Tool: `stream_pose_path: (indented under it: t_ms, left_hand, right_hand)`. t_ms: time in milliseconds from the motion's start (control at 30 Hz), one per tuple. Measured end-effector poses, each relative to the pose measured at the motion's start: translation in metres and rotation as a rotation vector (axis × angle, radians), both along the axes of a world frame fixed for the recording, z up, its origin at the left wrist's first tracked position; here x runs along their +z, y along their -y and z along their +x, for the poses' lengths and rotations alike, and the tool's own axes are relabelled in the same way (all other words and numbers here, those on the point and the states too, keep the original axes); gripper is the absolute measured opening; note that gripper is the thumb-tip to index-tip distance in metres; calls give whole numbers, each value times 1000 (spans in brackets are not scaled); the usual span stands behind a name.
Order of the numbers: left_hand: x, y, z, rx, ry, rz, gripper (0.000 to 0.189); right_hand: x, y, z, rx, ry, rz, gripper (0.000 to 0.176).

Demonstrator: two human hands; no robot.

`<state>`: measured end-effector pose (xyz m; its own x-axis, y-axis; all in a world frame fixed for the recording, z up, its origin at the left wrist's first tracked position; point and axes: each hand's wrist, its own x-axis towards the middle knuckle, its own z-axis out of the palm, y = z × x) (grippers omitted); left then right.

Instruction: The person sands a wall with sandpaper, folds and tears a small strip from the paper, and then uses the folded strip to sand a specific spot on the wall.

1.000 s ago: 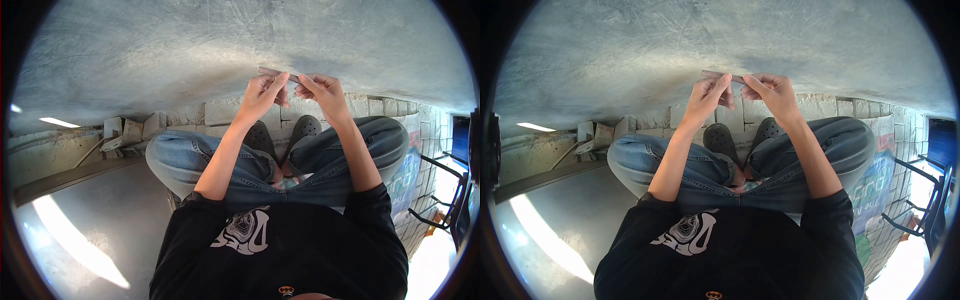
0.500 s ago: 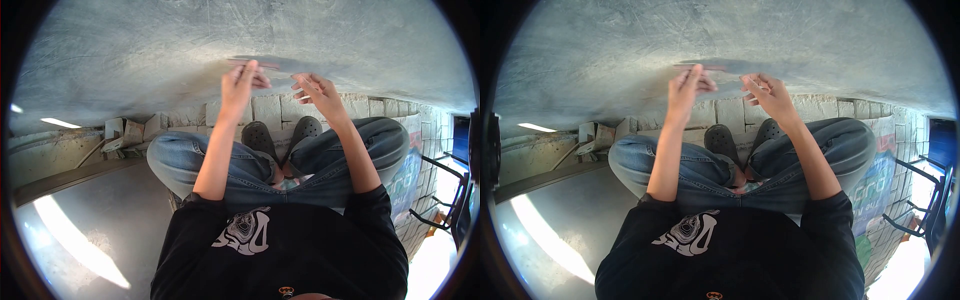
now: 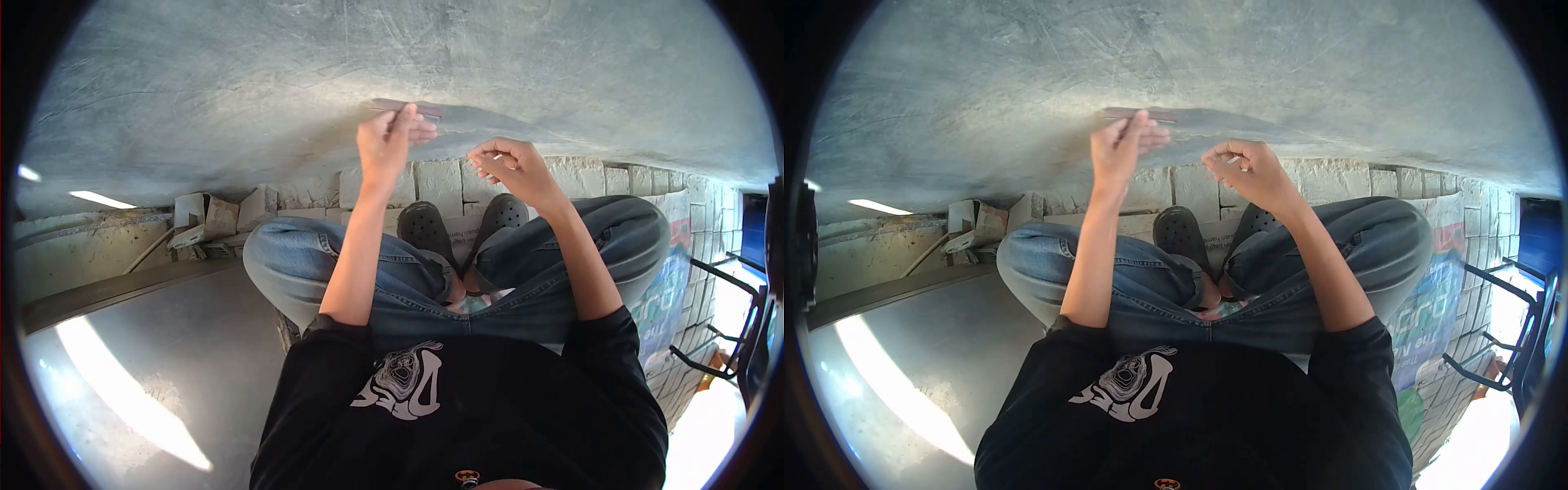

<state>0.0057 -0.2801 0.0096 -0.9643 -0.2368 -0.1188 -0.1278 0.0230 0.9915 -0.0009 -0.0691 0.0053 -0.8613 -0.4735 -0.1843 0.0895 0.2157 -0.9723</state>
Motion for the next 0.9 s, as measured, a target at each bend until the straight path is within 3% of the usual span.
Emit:
stream_pose_path:
  t_ms: [200,300,433,533,633,667,733,800,900]
  left_hand:
    - [36,32,5,125,-165,-131,34]
    - [21,21,4,59,-151,-273,35]
    - [-6,-7,0,3,-135,-235,35]
    - [23,5,4,122,-286,-489,35]
    - [45,29,1,184,-297,-243,35]
    - [41,23,0,174,-305,-233,35]
    - [19,10,4,129,-166,-519,31]
    - [-14,-13,1,106,-164,-514,29]
    - [-7,-15,5,96,-206,-497,26]
  right_hand:
    - [1,-3,-3,8,-11,4,22]
    - [-1,3,-2,56,5,40,21]
    - [-9,9,1,57,-25,48,19]
    - [-10,3,1,-9,-55,38,19]
    - [-16,-1,-4,-17,-119,63,18]
    - [-15,0,-5,-29,-126,71,18]
    - [-14,6,-4,23,48,37,19]
    - [-14,8,-3,42,43,8,18]
    - [-9,8,1,49,11,6,18]
